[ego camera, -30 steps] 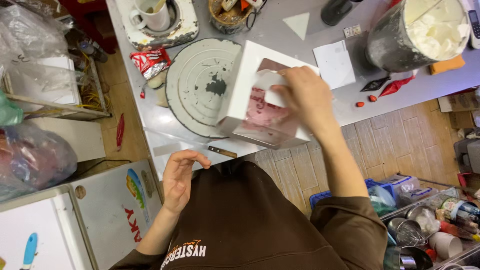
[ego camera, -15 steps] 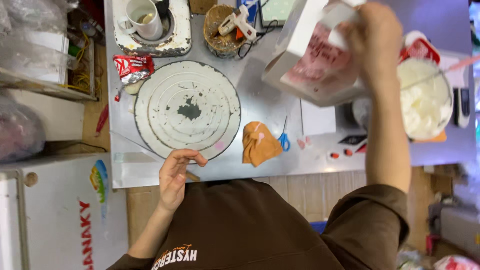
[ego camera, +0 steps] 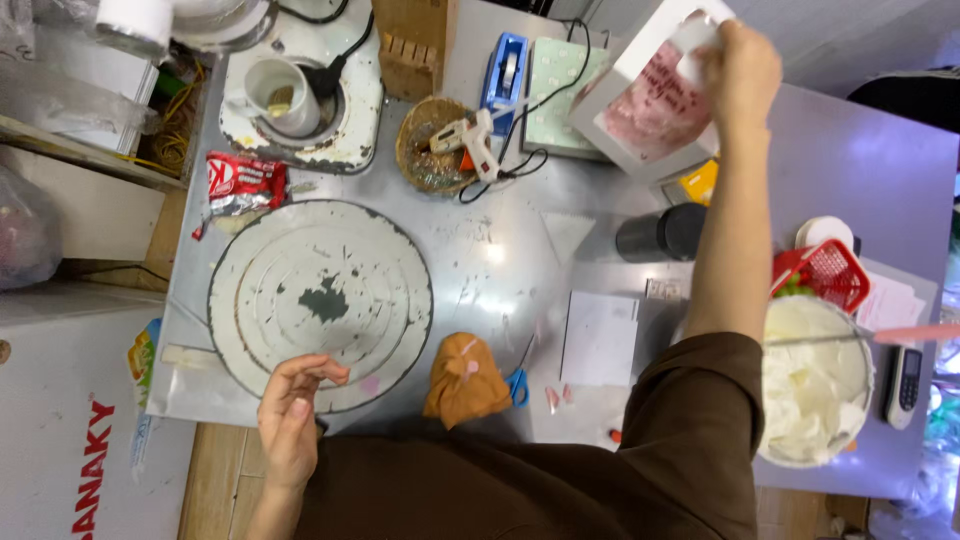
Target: The person wipes a metal spatula with a cloth, folds a white cardboard cake box, places a heart-shaped decorated cake into the box, and folds the lid to secure it.
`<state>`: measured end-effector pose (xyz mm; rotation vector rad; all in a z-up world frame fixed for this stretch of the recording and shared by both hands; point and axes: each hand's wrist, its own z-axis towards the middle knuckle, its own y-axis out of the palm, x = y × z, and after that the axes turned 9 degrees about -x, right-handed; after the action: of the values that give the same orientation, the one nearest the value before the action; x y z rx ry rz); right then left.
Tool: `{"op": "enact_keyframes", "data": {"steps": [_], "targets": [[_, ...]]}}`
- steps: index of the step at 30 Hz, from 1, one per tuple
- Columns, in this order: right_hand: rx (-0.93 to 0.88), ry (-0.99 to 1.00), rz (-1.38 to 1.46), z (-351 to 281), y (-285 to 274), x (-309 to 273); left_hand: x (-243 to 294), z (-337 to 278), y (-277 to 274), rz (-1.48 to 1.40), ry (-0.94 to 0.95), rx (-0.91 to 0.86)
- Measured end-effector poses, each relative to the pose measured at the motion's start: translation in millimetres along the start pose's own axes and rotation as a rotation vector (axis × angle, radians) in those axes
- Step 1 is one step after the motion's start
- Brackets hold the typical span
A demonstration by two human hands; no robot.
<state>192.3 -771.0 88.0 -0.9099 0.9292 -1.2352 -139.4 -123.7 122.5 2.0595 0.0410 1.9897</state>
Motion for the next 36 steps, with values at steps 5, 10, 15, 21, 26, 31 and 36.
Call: {"op": "enact_keyframes", "data": {"steps": [5,10,15,21,26,31,36], "targets": [[-0.064,0.068,0.091,-15,43,-12,-7,16,10,0.047,-0.057,-0.030],[-0.179,0.125,0.156,-15,27,-17,-8,19,17,0.054,-0.085,-0.044],[-0.196,0.068,0.144,-17,20,-25,-10,16,20,0.042,-0.083,-0.040],[-0.202,0.123,0.107,-21,13,-37,-9,14,22,0.045,-0.075,-0.054],[0.086,-0.068,0.109,-48,-25,-69,-16,13,24,0.024,-0.085,-0.107],[-0.098,0.119,0.506,-138,-80,-142,-21,7,12,0.015,-0.135,-0.124],[-0.387,0.375,0.745,-269,-65,-265,-39,5,1,0.023,-0.246,-0.054]]}}
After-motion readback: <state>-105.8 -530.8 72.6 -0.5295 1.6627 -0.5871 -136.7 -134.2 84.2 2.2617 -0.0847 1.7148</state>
